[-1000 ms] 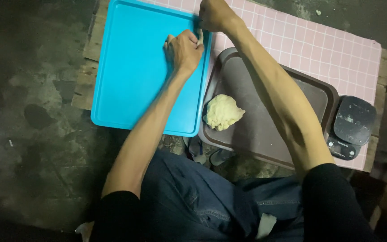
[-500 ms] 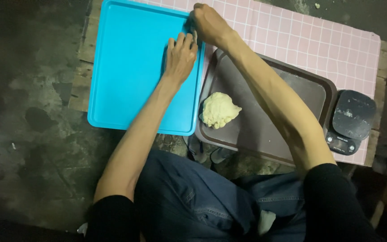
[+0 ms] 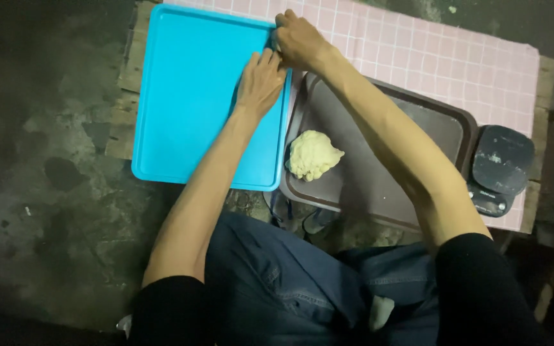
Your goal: The person sits cross-legged and shapes a piece of dough by hand. They roll the dough into a long, thin rope on a brown tray, then fold it into a curved shape and place it onto a blue tray. This process is repeated with another piece of dough.
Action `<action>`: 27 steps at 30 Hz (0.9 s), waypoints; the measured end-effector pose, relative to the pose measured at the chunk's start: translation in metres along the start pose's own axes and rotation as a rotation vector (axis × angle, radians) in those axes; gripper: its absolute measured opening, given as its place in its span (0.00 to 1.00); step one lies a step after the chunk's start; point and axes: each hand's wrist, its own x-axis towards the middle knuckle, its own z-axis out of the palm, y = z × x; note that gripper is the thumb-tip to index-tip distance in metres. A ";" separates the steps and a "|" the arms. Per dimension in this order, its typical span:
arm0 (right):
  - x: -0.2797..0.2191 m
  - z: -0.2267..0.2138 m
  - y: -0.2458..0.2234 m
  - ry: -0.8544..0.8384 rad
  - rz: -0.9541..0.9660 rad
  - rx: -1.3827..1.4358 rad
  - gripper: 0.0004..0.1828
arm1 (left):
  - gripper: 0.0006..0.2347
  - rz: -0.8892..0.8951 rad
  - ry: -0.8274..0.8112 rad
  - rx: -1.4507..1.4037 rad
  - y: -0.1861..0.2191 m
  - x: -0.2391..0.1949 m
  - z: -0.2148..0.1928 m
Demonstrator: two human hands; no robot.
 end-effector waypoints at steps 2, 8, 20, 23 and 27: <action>0.005 -0.003 0.002 -0.052 0.066 0.076 0.09 | 0.04 -0.016 -0.065 0.010 0.001 -0.007 0.005; 0.003 -0.011 0.000 0.050 0.172 0.426 0.14 | 0.19 -0.053 -0.065 0.041 0.001 -0.024 -0.001; -0.003 -0.027 -0.013 0.062 0.151 0.412 0.08 | 0.06 -0.066 0.071 0.001 -0.001 -0.013 0.004; 0.003 -0.004 -0.005 0.133 0.132 0.398 0.07 | 0.06 -0.263 0.115 -0.305 -0.001 0.000 0.016; 0.013 0.004 0.004 0.079 0.193 0.388 0.08 | 0.05 -0.638 -0.053 -0.590 -0.003 0.021 0.033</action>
